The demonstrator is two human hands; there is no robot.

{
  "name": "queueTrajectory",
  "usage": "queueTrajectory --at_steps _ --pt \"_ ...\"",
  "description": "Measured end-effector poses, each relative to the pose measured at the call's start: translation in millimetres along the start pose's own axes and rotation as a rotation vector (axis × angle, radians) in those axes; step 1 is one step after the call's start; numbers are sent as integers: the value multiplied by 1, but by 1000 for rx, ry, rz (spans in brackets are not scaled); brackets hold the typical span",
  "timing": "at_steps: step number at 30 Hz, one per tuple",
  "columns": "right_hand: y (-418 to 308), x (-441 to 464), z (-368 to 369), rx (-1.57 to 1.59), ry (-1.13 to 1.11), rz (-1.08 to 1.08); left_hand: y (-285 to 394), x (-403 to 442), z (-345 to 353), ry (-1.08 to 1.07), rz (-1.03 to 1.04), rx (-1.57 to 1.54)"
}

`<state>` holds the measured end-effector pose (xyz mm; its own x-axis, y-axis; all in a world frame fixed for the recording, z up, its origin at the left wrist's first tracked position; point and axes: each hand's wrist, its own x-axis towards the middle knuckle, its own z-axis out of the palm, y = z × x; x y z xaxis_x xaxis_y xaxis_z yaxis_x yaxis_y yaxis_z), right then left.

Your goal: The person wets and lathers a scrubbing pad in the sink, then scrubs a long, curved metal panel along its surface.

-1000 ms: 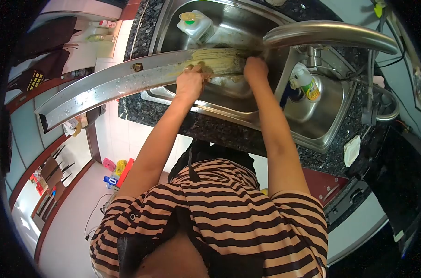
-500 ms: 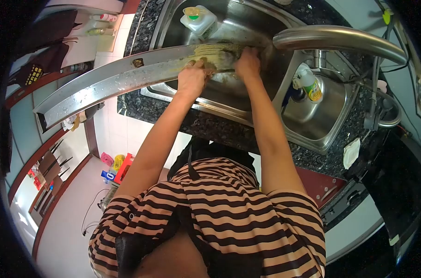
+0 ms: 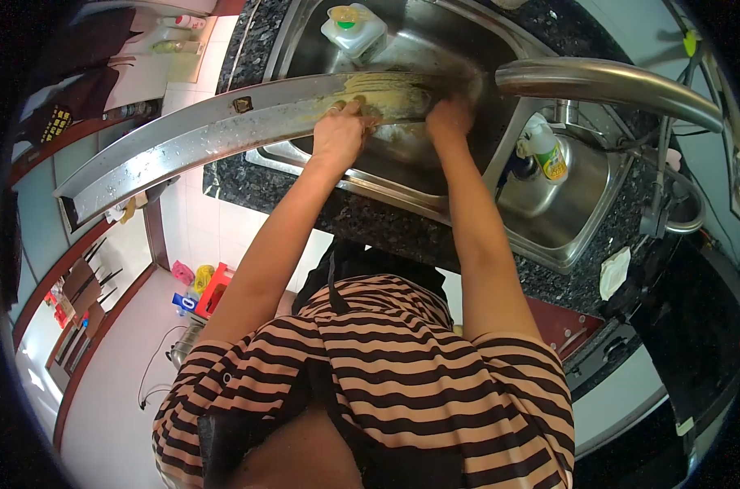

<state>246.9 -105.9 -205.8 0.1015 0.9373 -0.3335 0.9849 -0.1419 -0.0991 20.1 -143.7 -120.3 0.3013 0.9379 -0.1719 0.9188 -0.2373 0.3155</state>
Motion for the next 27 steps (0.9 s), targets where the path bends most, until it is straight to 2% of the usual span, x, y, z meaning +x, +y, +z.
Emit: queueTrajectory --at_steps 3,6,12,15,21,24,27 --pt "0 4 -13 -152 -18 -52 2 3 -1 6 -8 8" --pt "-4 24 -22 -155 -264 49 7 3 -1 -9 -36 0" --pt "-7 29 -43 197 -399 234 11 2 1 41 -31 7" --pt "-15 18 -56 202 -476 139 13 6 6 65 -9 16" --pt "-6 17 -15 125 -290 174 12 9 5 4 -3 30" --pt "6 23 -9 -7 -291 62 7 9 7 22 19 19" --pt "-1 20 -36 -9 -354 42 10 5 7 18 14 2"
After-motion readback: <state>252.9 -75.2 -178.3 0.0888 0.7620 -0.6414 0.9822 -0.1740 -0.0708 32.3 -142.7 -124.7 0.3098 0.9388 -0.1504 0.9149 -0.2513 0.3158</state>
